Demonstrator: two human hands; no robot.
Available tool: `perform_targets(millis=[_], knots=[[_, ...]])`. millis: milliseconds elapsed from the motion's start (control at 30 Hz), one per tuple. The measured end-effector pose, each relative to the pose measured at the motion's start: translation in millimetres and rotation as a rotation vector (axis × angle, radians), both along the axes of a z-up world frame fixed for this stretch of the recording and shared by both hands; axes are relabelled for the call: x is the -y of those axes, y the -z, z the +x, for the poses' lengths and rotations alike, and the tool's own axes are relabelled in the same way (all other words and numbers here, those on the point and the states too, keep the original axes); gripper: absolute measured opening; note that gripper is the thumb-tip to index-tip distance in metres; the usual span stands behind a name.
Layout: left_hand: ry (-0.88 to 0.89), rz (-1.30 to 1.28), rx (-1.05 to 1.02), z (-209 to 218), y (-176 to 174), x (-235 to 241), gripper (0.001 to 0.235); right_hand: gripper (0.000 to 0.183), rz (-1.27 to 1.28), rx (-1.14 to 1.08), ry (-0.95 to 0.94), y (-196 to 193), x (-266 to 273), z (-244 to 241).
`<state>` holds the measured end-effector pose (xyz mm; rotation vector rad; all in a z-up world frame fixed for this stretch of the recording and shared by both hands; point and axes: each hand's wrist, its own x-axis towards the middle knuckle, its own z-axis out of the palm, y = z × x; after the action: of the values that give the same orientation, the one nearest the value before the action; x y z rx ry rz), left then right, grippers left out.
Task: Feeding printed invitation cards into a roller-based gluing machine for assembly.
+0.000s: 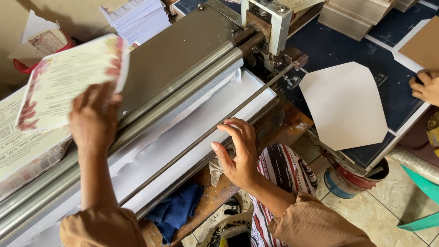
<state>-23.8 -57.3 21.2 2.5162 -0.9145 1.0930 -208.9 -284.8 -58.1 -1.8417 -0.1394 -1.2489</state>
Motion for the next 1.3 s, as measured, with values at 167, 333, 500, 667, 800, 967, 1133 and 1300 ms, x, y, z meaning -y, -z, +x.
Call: perform_targets(millis=[167, 333, 500, 667, 800, 967, 1133, 1300], knots=[[-0.203, 0.141, -0.524, -0.8, -8.9, 14.9, 0.064, 0.024, -0.043, -0.008, 0.023, 2.5, 5.7, 0.5], [-0.196, 0.090, -0.445, 8.6, 5.3, 7.3, 0.062, 0.020, -0.033, 0.005, 0.002, -3.3, 4.7, -0.3], [-0.253, 0.064, -0.363, 14.3, 16.0, -1.3, 0.054, 0.017, -0.050, -0.005, 0.015, -7.0, 2.7, -3.4], [-0.265, 0.048, -0.381, 13.3, 15.5, -5.7, 0.052, 0.015, -0.043, -0.010, 0.023, -3.1, 2.4, -2.4], [-0.277, 0.041, -0.412, 16.0, 18.9, -11.4, 0.051, 0.015, -0.046, -0.011, 0.023, 0.0, 2.5, -1.9], [-0.313, 0.035, -0.392, 14.3, 17.7, -13.8, 0.050, 0.015, -0.049, -0.012, 0.023, -0.9, 2.1, -2.5], [-0.339, 0.057, -0.431, 14.1, 15.5, -14.6, 0.048, 0.015, -0.050, -0.003, 0.025, -2.1, 1.9, -2.2], [-0.346, 0.102, -0.457, 13.7, 14.2, -14.9, 0.050, 0.015, -0.062, -0.004, 0.024, -1.3, 1.9, -1.9]])
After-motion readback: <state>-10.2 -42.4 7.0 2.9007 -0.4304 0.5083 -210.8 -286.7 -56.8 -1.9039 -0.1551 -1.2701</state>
